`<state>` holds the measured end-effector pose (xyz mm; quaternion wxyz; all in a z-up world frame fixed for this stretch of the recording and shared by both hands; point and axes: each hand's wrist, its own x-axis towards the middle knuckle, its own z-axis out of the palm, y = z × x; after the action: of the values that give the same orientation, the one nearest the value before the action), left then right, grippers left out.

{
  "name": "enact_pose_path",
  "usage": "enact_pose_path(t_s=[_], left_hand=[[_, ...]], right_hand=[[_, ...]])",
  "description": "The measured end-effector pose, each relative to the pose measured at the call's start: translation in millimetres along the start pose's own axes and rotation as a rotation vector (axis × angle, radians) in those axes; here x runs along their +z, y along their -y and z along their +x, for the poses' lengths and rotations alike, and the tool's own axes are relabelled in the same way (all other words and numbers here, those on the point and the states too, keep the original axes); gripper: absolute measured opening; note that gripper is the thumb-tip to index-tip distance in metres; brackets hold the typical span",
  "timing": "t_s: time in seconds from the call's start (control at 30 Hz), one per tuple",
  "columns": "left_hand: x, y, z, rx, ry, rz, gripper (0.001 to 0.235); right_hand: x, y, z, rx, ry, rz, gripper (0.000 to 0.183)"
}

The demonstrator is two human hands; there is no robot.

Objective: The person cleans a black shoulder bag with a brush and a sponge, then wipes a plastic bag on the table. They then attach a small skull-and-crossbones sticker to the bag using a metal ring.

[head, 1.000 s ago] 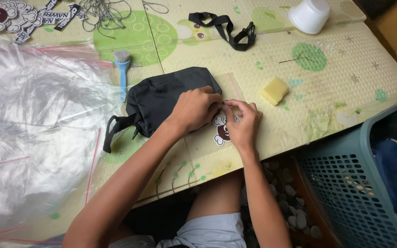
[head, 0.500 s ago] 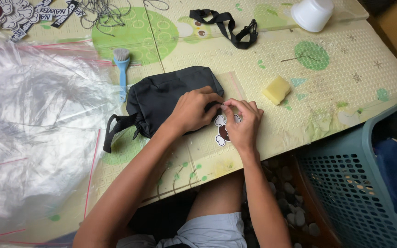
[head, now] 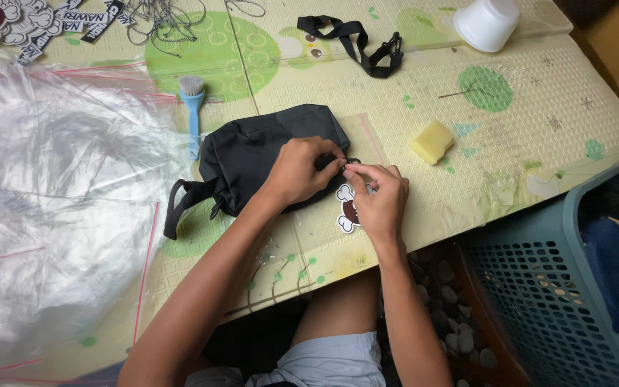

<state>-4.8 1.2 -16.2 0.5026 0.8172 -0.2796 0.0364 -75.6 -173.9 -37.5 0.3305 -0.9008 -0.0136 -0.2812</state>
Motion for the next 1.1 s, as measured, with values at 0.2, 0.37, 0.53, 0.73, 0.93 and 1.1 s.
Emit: enact_pose_path(t_s=[0.2,0.37,0.53,0.73,0.93,1.1], left_hand=[[1,5,1,-0.012,-0.003,-0.068,0.016],[1,5,0,-0.005,-0.005,-0.083,0.020],[1,6,-1,-0.021,-0.011,-0.077,0.021],[2,8,-1,-0.021,-0.013,-0.071,0.023],[2,9,0,-0.014,-0.003,-0.064,0.023],[4,11,0,-0.025,-0.014,-0.069,0.024]], right_hand=[[-1,15,0,0.108,-0.017,0.140,0.012],[8,25,-2,0.207,-0.084,0.144,0.018],[7,28,-4,0.156,-0.090,0.088,0.020],[6,25,-5,0.095,-0.063,-0.020,0.022],[-2,37,-2,0.121,-0.003,-0.030,0.024],[-6,29,3,-0.003,0.049,-0.049,0.021]])
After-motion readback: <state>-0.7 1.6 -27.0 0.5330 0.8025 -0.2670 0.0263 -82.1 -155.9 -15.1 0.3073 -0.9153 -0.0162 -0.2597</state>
